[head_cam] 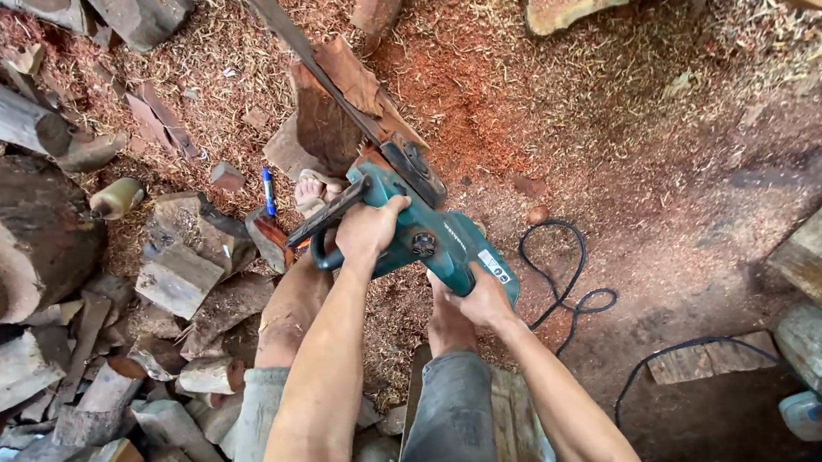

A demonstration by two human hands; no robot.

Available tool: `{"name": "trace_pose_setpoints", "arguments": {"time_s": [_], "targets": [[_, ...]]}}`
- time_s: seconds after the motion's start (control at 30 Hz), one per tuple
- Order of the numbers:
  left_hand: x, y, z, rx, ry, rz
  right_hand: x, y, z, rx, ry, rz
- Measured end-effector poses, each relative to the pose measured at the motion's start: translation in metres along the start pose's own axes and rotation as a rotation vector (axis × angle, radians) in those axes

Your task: Measuring and inspecting a piece of wood for a woodworking project.

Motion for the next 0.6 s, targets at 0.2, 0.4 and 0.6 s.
{"name": "trace_pose_setpoints", "arguments": {"time_s": [0.2,0.4,0.6], "targets": [[-0.008,0.016,0.014,0.049,0.036,-0.094,-0.006,-0.001,-0.011,-0.040,-0.027,0.003],[-0.007,0.038,0.022,0.090,0.045,-0.150,-0.019,-0.006,-0.030,-0.023,-0.085,0.010],[-0.010,0.047,0.023,0.072,0.030,-0.096,-0.025,-0.007,-0.033,-0.012,-0.088,0.014]]}}
Point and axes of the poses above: each hand's wrist, its own x-axis towards the middle knuckle, its own y-axis out of the back of the hand, z = x × y, the point moved 4 cm from there along x, towards the middle knuckle, and after that the axes turned 1 degree about x, right-handed, at the moved point
